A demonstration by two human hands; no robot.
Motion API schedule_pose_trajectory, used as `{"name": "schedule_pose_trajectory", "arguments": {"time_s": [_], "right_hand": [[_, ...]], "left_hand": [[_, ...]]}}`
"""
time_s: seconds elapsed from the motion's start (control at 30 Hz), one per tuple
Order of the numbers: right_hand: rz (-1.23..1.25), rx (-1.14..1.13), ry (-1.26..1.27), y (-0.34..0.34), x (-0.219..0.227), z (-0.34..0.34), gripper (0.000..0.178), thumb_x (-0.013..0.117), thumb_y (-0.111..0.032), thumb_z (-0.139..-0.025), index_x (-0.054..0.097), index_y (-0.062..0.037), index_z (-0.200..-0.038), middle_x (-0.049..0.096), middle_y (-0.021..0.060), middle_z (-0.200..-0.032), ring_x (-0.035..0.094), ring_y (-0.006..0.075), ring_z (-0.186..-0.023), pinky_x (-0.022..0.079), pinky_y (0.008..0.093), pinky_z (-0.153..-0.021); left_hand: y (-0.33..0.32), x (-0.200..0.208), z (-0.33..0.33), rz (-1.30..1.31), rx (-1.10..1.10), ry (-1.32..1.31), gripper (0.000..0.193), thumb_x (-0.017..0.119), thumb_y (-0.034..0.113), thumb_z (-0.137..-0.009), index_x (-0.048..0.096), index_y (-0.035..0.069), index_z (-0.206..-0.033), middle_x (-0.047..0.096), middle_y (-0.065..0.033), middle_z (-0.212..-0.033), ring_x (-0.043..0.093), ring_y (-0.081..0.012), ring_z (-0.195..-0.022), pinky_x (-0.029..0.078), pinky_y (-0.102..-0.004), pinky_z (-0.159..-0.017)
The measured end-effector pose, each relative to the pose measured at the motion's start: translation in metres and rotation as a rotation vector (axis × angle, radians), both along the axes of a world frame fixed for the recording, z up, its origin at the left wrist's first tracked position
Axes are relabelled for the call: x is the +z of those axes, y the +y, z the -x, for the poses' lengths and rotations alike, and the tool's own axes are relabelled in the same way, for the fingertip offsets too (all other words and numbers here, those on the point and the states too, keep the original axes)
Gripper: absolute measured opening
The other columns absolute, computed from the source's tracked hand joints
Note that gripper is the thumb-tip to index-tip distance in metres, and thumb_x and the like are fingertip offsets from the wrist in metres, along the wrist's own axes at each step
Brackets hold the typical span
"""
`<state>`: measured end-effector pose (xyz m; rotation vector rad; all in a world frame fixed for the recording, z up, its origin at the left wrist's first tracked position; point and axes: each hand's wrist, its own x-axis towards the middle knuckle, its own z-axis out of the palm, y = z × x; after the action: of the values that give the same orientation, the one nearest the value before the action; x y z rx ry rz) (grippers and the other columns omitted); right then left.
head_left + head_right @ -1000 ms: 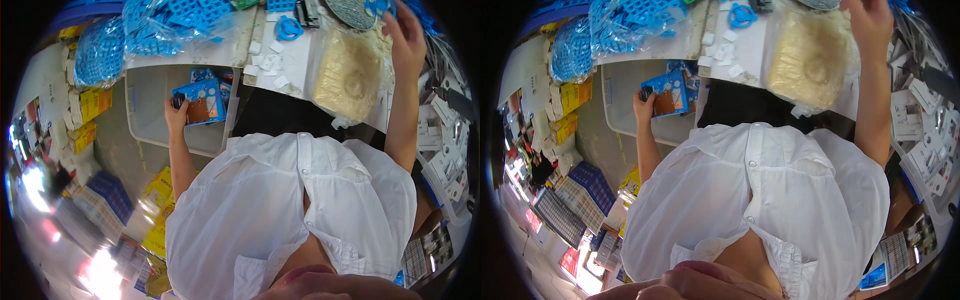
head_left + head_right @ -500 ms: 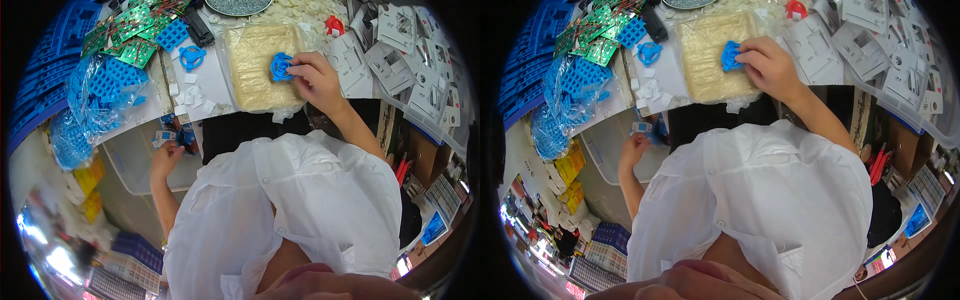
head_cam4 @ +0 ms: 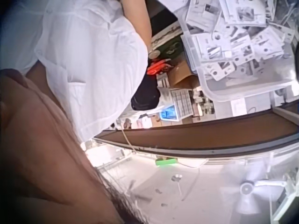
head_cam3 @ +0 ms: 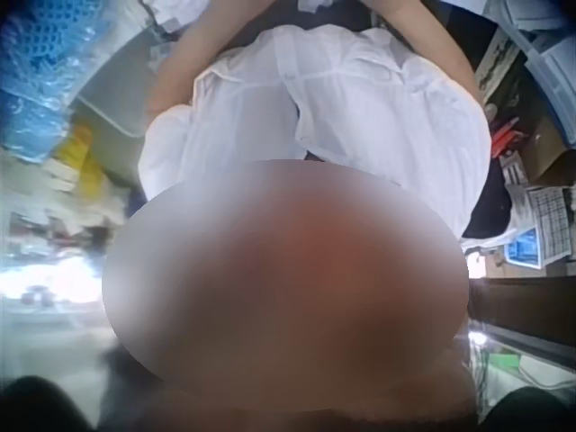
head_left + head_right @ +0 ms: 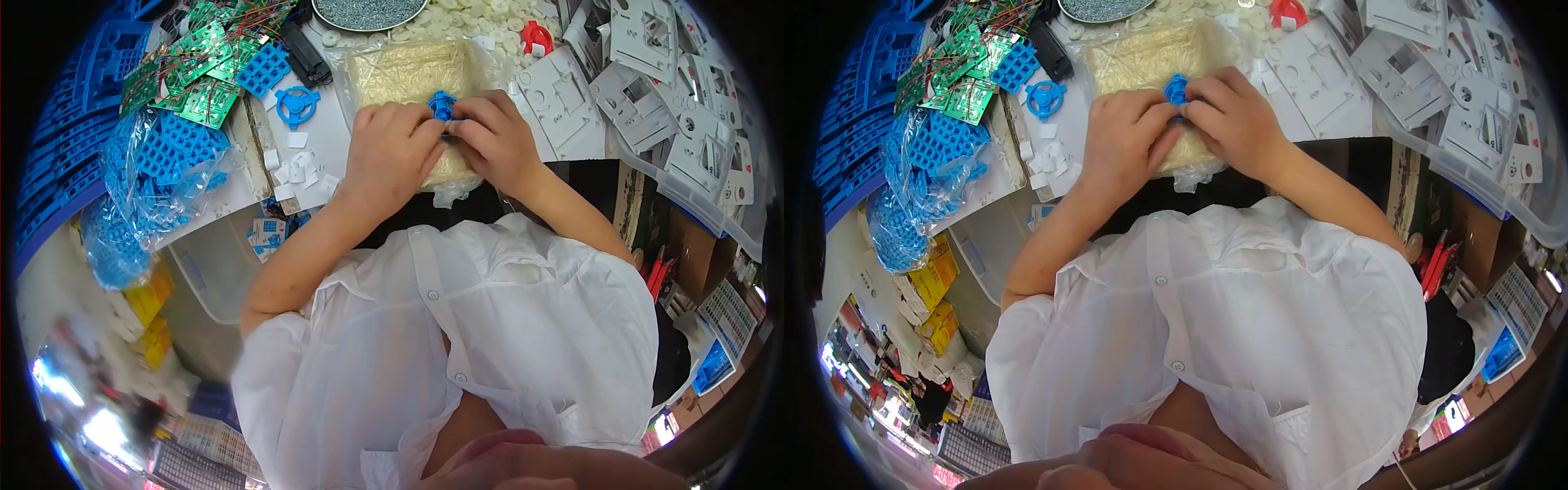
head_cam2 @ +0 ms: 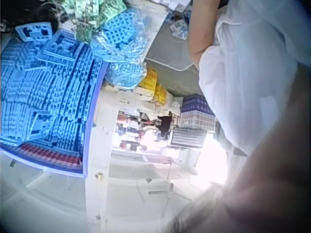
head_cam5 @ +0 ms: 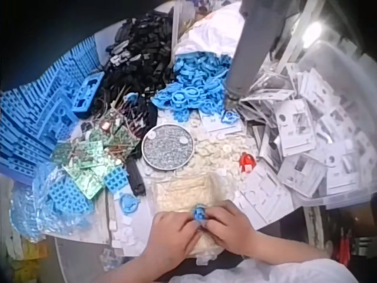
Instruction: Assembling electronic components and wiring into a blue plastic toy casing using an electric screwdriver.
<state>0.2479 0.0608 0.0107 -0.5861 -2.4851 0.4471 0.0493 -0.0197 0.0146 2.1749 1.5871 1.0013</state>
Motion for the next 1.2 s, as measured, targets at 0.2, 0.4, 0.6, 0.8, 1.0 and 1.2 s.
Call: {"name": "schedule_pose_trajectory", "arguments": {"time_s": [0.2, 0.4, 0.6, 0.8, 1.0, 1.2], "right_hand": [[0.022, 0.000, -0.101, 0.000, 0.019, -0.005, 0.026, 0.077, -0.006, -0.073, 0.070, -0.0089, -0.098, 0.067, 0.0047, -0.105, 0.061, 0.0290, -0.101, 0.052, 0.0409, -0.084], [0.011, -0.014, -0.142, -0.001, 0.021, -0.005, 0.029, 0.077, -0.008, -0.076, 0.070, -0.0102, -0.104, 0.067, 0.0043, -0.105, 0.061, 0.0291, -0.103, 0.051, 0.0411, -0.087], [0.203, -0.118, -0.043, 0.021, 0.026, -0.032, 0.028, 0.075, -0.008, -0.080, 0.070, -0.0084, -0.108, 0.069, 0.0084, -0.103, 0.061, 0.0322, -0.103, 0.050, 0.0423, -0.091], [-0.007, -0.655, -0.288, 0.070, 0.008, -0.084, 0.048, 0.077, -0.014, -0.084, 0.064, -0.0073, -0.130, 0.063, 0.0159, -0.129, 0.058, 0.0354, -0.119, 0.049, 0.0407, -0.099], [0.082, -0.502, -0.525, 0.068, 0.014, -0.083, 0.075, 0.082, -0.016, -0.078, 0.051, -0.0111, -0.146, 0.049, 0.0207, -0.148, 0.049, 0.0447, -0.131, 0.042, 0.0491, -0.111], [0.047, -0.528, -0.211, 0.072, 0.019, -0.094, 0.058, 0.068, -0.003, -0.082, 0.059, -0.0098, -0.139, 0.067, 0.0190, -0.127, 0.067, 0.0344, -0.104, 0.054, 0.0398, -0.094]], "left_hand": [[0.007, -0.010, 0.005, -0.010, -0.041, 0.116, 0.022, 0.078, 0.013, -0.080, 0.068, 0.011, -0.099, 0.067, -0.0018, -0.098, 0.063, -0.0251, -0.094, 0.044, -0.0417, -0.087], [0.007, -0.011, 0.004, -0.060, -0.042, 0.087, 0.028, 0.077, 0.012, -0.080, 0.070, 0.010, -0.107, 0.068, -0.0035, -0.111, 0.062, -0.0255, -0.098, 0.045, -0.0435, -0.091], [0.007, -0.005, 0.006, -0.028, -0.096, 0.111, 0.035, 0.076, 0.011, -0.079, 0.071, 0.010, -0.114, 0.068, -0.0047, -0.120, 0.061, -0.0278, -0.102, 0.045, -0.0452, -0.095], [0.002, -0.001, 0.007, 0.030, -0.072, 0.063, 0.038, 0.076, 0.012, -0.077, 0.071, 0.010, -0.115, 0.068, -0.0058, -0.122, 0.060, -0.0314, -0.106, 0.045, -0.0459, -0.095], [0.000, 0.001, 0.009, 0.078, -0.082, -0.007, 0.041, 0.077, 0.012, -0.076, 0.068, 0.011, -0.116, 0.065, -0.0083, -0.122, 0.058, -0.0322, -0.109, 0.042, -0.0483, -0.099], [0.048, 0.077, 0.111, -0.111, -0.020, 0.045, 0.036, 0.075, 0.012, -0.085, 0.070, 0.008, -0.120, 0.070, -0.0138, -0.120, 0.067, -0.0353, -0.110, 0.052, -0.0428, -0.095]]}}
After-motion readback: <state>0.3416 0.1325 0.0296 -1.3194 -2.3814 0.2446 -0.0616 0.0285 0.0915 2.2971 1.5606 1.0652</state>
